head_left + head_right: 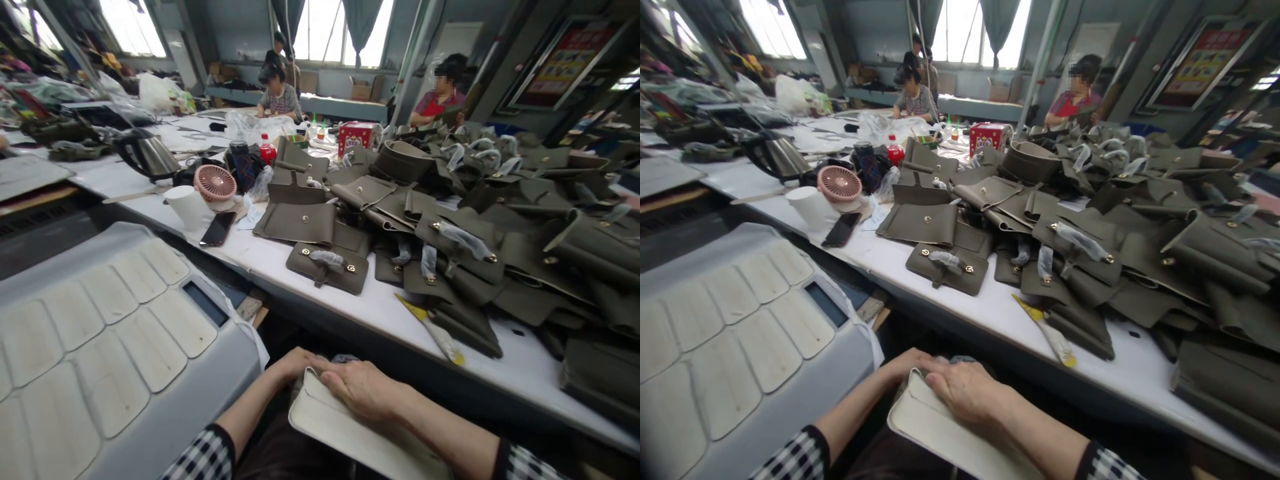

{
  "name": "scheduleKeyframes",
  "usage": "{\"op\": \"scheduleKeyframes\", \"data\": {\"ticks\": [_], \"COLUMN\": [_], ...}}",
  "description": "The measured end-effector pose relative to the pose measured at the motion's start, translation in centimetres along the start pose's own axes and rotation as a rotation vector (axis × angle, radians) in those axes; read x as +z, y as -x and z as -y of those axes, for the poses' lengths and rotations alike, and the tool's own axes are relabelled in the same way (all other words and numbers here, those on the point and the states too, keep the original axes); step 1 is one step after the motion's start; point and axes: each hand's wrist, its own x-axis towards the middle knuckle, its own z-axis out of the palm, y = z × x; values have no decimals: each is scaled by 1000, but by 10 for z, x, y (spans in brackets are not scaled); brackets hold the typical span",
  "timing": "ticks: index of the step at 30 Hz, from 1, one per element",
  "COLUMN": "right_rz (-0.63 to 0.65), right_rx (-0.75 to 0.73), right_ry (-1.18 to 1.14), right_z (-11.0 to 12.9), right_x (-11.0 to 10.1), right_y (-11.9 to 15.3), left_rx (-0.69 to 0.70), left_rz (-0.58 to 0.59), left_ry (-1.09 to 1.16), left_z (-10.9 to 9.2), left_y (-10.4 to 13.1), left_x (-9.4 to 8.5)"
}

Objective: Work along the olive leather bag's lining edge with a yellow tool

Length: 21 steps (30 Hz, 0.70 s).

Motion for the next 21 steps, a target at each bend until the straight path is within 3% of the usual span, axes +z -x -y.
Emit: {"op": "scheduleKeyframes", "data": {"ticks": [5,9,16,21], "right_rz": [31,53,74,-21], "right_rx": [83,183,206,214], "right_ry": [-128,-208,-470,-481], "right_z": [-23,-43,-77,-75], "right_x": [-2,-4,-10,-1], "right_y": [39,78,137,134], "left_rx": [61,83,1,37], "left_rz": [306,493,625,597], "left_ry": [178,214,194,129], "left_z": [-27,-49,-50,-54], "left_y": [-3,7,6,2], "left_x": [-39,-51,-55,-50]}}
